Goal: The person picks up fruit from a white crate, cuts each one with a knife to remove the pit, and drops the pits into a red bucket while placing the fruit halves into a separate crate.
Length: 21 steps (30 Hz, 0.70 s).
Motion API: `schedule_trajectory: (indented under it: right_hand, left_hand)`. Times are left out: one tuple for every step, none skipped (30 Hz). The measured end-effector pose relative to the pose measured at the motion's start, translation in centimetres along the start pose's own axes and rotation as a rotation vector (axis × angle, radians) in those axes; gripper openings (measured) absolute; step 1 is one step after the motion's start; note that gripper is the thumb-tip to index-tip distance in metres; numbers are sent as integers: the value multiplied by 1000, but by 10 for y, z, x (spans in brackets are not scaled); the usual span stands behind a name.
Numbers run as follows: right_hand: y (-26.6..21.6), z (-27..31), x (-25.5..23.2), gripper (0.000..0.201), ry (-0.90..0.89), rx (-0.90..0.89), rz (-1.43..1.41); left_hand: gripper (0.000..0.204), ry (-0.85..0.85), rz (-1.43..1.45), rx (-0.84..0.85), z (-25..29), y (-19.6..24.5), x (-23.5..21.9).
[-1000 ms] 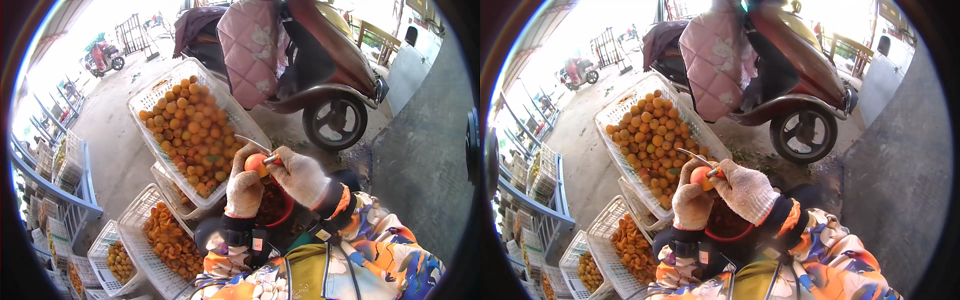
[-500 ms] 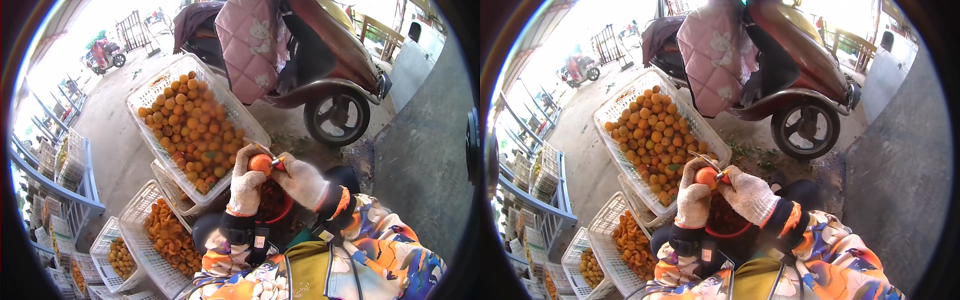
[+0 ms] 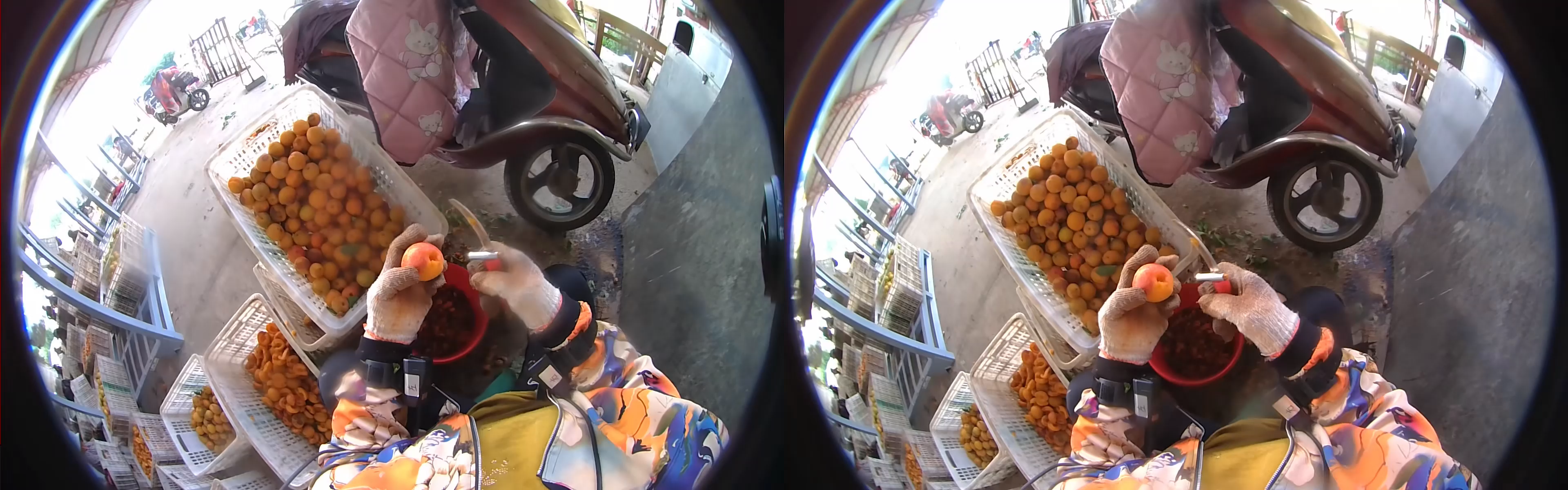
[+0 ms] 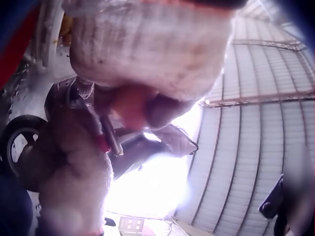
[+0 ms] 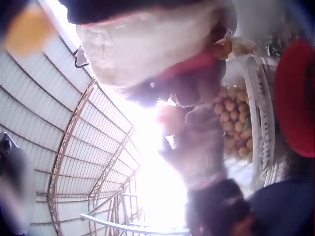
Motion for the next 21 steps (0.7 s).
schedule_trajectory:
  right_hand:
    - [0, -3, 1, 10, -2, 2, -3]
    - [1, -5, 4, 12, -14, -3, 167]
    - [2, -6, 4, 14, -26, -9, 338]
    - [3, -12, 6, 19, -8, -174, 499]
    - [5, -13, 5, 19, -9, -172, 499]
    - [2, -12, 11, 21, -34, -133, 580]
    - [3, -12, 15, 22, -60, -95, 660]
    - [7, -15, 19, 25, -99, -111, 686]
    - [10, -20, 20, 25, -100, -110, 685]
    - [15, -26, 23, 27, -139, -120, 818]
    - [22, -31, 26, 29, -179, -131, 951]
    - [23, -34, 32, 33, -230, -171, 972]
    - [21, -33, 33, 33, -232, -170, 974]
    - [18, -32, 32, 29, -222, -120, 939]
    - [14, -31, 32, 28, -211, -70, 904]
    - [17, -32, 31, 28, -211, -74, 907]
    - [18, -35, 31, 28, -190, -172, 830]
    - [19, -37, 31, 30, -169, -267, 752]
    - [31, -43, 29, 30, -172, -271, 753]
    - [38, -47, 30, 29, -175, -372, 837]
    - [37, -46, 34, 28, -178, -472, 920]
  left_hand:
    - [71, 3, -2, -1, -1, 1, -2]
    - [73, -6, -37, 34, -2, 4, -2]
    - [75, -16, -71, 68, -3, 7, -3]
    - [75, -15, -69, 66, -4, 5, -3]
    - [78, -18, -98, 106, -4, 8, -3]
    - [81, -22, -129, 145, -4, 11, -2]
    - [81, -21, -129, 145, -4, 11, -1]
    - [86, -19, -212, 133, -3, 9, 1]
    - [91, -18, -295, 121, -2, 8, 4]
    - [91, -14, -291, 117, -1, 10, 4]
    - [93, -49, -393, 106, 1, 10, 8]
    - [95, -85, -495, 96, 3, 9, 11]
    - [95, -84, -493, 97, 4, 7, 13]
    - [92, -37, -446, 144, 6, 9, 12]
    - [89, 9, -398, 190, 7, 9, 10]
    - [89, 7, -398, 195, 6, 4, 11]
    - [84, 41, -254, 201, 5, -2, 7]
    - [79, 75, -110, 206, 4, -5, 2]
    - [79, 75, -110, 211, 3, -4, -1]
    - [75, 50, -74, 129, 2, -11, -1]
    - [70, 27, -36, 45, 3, -18, -1]
Point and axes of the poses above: each hand's wrist, its own z-axis away from the middle knuckle, its own x-axis out of the palm, y = z × x, the point moved 9 cm from there along -z, towards the middle knuckle, and after that the axes turned 3 degrees about z, right-handed, at the moved point
